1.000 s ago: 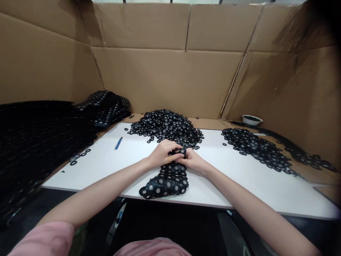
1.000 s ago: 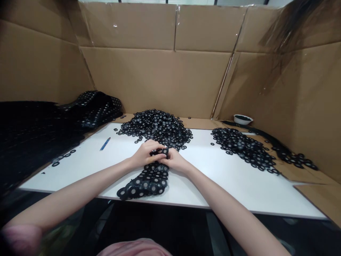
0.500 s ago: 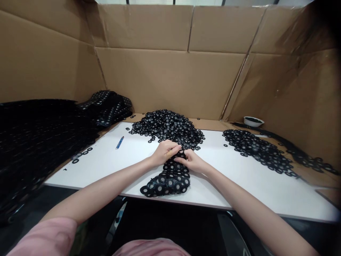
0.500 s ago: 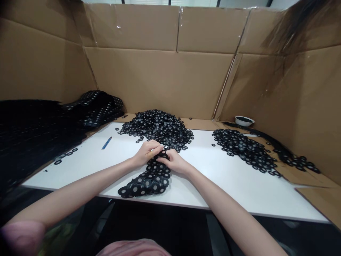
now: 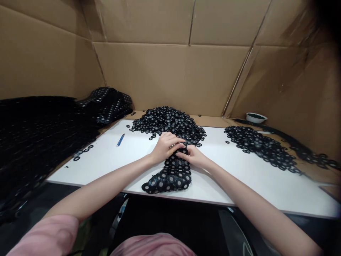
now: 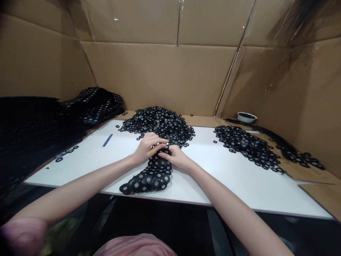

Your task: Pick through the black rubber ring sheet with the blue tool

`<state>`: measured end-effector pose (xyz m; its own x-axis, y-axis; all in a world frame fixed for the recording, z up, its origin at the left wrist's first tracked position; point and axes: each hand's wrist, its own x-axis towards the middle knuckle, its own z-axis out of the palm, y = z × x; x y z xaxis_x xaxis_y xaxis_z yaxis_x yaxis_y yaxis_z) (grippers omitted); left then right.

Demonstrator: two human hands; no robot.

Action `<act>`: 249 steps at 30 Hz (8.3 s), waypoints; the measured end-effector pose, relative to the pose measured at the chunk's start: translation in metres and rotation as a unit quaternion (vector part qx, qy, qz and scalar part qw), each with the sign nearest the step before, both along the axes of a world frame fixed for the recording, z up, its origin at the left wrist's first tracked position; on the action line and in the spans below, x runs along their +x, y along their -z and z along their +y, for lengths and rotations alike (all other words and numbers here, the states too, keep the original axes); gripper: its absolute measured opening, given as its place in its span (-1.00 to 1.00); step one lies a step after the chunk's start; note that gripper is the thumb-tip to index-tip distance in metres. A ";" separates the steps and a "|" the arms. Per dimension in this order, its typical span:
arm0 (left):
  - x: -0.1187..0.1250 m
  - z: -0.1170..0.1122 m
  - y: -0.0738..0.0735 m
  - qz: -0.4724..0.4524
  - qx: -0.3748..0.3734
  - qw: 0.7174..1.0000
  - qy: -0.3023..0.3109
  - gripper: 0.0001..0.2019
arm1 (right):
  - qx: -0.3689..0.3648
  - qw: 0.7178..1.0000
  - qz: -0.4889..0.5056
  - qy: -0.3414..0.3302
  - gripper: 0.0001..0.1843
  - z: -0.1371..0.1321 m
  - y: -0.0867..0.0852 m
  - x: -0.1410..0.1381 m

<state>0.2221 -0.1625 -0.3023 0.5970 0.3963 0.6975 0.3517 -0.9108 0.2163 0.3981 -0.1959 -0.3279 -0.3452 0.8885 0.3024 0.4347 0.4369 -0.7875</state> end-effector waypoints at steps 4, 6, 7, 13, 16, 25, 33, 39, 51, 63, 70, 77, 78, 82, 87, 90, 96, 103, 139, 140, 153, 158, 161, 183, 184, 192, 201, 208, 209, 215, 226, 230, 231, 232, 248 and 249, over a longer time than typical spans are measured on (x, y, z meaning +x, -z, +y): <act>0.002 0.001 0.001 0.010 0.010 1.000 0.001 -0.75 | 0.007 1.000 -0.012 0.014 -0.47 -0.001 -0.001 -0.001; 0.003 0.003 0.002 0.012 0.010 1.000 0.001 -0.74 | 0.007 1.000 -0.018 0.012 -0.46 -0.003 -0.003 -0.001; 0.003 0.004 0.003 0.014 0.004 1.000 -0.001 -0.74 | 0.007 1.000 -0.021 0.011 -0.46 -0.004 -0.003 -0.002; 0.005 0.005 0.002 -0.018 -0.090 0.996 -0.008 -0.77 | 0.007 1.000 -0.025 0.016 -0.46 -0.005 -0.002 -0.002; 0.005 0.006 0.002 -0.052 -0.145 0.988 -0.005 -0.79 | 0.011 1.000 -0.020 0.021 -0.45 -0.004 -0.001 -0.001; 0.001 0.028 0.011 -0.191 -0.306 0.933 -0.012 -0.73 | -0.003 0.999 -0.001 -0.035 -0.48 0.004 -0.004 -0.006; -0.002 0.032 0.011 -0.235 -0.325 0.916 -0.016 -0.73 | 0.004 0.999 0.028 -0.019 -0.51 0.004 -0.004 -0.013; -0.002 0.039 0.011 -0.278 -0.334 0.900 -0.031 -0.75 | -0.004 0.999 0.049 -0.015 -0.56 0.006 -0.001 -0.017; -0.037 0.059 0.008 -0.333 -0.390 0.856 -0.070 -0.69 | -0.067 0.992 0.104 -0.019 -0.54 -0.002 -0.005 -0.006; -0.025 0.065 0.011 -0.329 -0.470 0.819 0.000 -0.34 | -0.143 0.958 0.248 -0.018 -0.57 -0.006 -0.009 -0.003; -0.023 0.058 0.007 -0.294 -0.447 0.843 0.061 -0.35 | -0.145 0.945 0.295 -0.003 -0.61 -0.005 -0.012 -0.003; -0.016 0.016 -0.005 -0.140 -0.191 0.970 0.056 -0.61 | -0.136 0.932 0.335 0.030 -0.60 0.001 -0.007 -0.002; -0.015 0.012 -0.005 -0.109 -0.155 0.981 0.051 -0.66 | -0.133 0.931 0.337 0.034 -0.59 0.002 -0.007 -0.002; -0.012 0.009 -0.003 -0.057 -0.093 0.994 0.031 -0.66 | -0.131 0.934 0.331 0.030 -0.56 0.002 -0.010 0.000; -0.011 0.015 0.001 -0.055 -0.093 0.994 0.023 -0.69 | -0.139 0.936 0.323 0.016 -0.55 -0.001 -0.009 -0.001; -0.010 0.013 0.000 -0.072 -0.116 0.990 0.019 -0.73 | -0.136 0.938 0.320 0.014 -0.55 -0.001 -0.009 0.000; -0.008 0.009 -0.001 -0.100 -0.164 0.981 0.000 -0.80 | -0.116 0.948 0.297 0.009 -0.58 -0.002 -0.012 0.001; -0.007 0.006 -0.003 -0.131 -0.213 0.967 -0.045 -0.87 | -0.086 0.966 0.245 0.006 -0.59 0.000 -0.012 0.003; -0.014 0.024 0.008 -0.094 -0.301 0.948 0.038 -0.62 | -0.064 0.970 0.231 0.024 -0.64 0.003 -0.003 0.005; -0.013 0.023 0.007 -0.095 -0.305 0.947 0.038 -0.63 | -0.062 0.971 0.230 0.025 -0.64 0.004 -0.003 0.006; -0.005 0.013 0.004 -0.144 -0.331 0.933 -0.004 -0.76 | -0.043 0.976 0.214 0.002 -0.64 0.003 -0.009 0.004; -0.004 0.007 0.003 -0.149 -0.287 0.946 -0.024 -0.77 | -0.048 0.976 0.214 -0.003 -0.64 0.001 -0.010 0.002; -0.004 0.006 0.003 -0.143 -0.276 0.950 -0.027 -0.80 | -0.052 0.975 0.216 -0.004 -0.66 0.003 -0.009 0.002; -0.009 0.009 0.001 -0.116 -0.191 0.975 -0.007 -0.85 | -0.018 0.994 0.104 -0.028 -0.68 0.002 -0.001 0.006; -0.009 0.010 0.001 -0.113 -0.196 0.974 -0.013 -0.86 | -0.018 0.995 0.097 -0.023 -0.69 0.001 -0.002 0.007; -0.003 0.018 0.003 -0.198 -0.366 0.909 -0.031 -0.82 | -0.026 0.997 0.079 -0.004 -0.67 0.004 0.001 0.007; -0.005 0.027 -0.003 -0.296 -0.433 0.851 -0.034 -0.80 | -0.022 0.997 0.048 0.047 -0.71 0.004 -0.004 0.002; -0.010 0.041 -0.003 -0.369 -0.422 0.826 -0.066 -0.85 | -0.032 0.996 0.025 0.074 -0.68 0.005 -0.005 0.003; -0.016 0.047 -0.003 -0.386 -0.418 0.819 -0.077 -0.85 | -0.033 0.997 0.025 0.063 -0.70 0.003 -0.006 0.003; -0.044 0.069 0.004 -0.411 -0.433 0.795 -0.105 -0.77 | -0.037 0.997 0.023 0.059 -0.68 -0.005 -0.008 0.006; -0.022 0.064 0.006 -0.385 -0.494 0.780 0.001 -0.56 | -0.070 0.993 0.087 0.033 -0.61 -0.006 -0.008 0.002; -0.022 0.062 0.008 -0.355 -0.495 0.793 0.020 -0.53 | -0.087 0.987 0.135 -0.010 -0.59 -0.005 -0.007 0.002; -0.021 0.061 0.008 -0.349 -0.499 0.793 0.022 -0.52 | -0.089 0.986 0.142 -0.013 -0.59 -0.004 -0.007 0.003; -0.021 0.061 0.009 -0.344 -0.505 0.791 0.023 -0.51 | -0.089 0.985 0.148 -0.013 -0.58 -0.004 -0.006 0.003; -0.008 0.010 -0.005 -0.130 -0.174 0.975 0.038 -0.67 | -0.089 0.980 0.179 -0.018 -0.58 0.001 0.001 0.005; -0.007 0.006 -0.006 -0.104 -0.142 0.983 0.041 -0.69 | -0.076 0.983 0.168 -0.020 -0.60 0.001 0.001 0.005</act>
<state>0.2156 -0.1563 -0.2967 0.4911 0.5497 0.6757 0.2008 -0.8263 0.5263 0.4032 -0.1945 -0.3290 -0.2843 0.9196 0.2712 0.1229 0.3155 -0.9409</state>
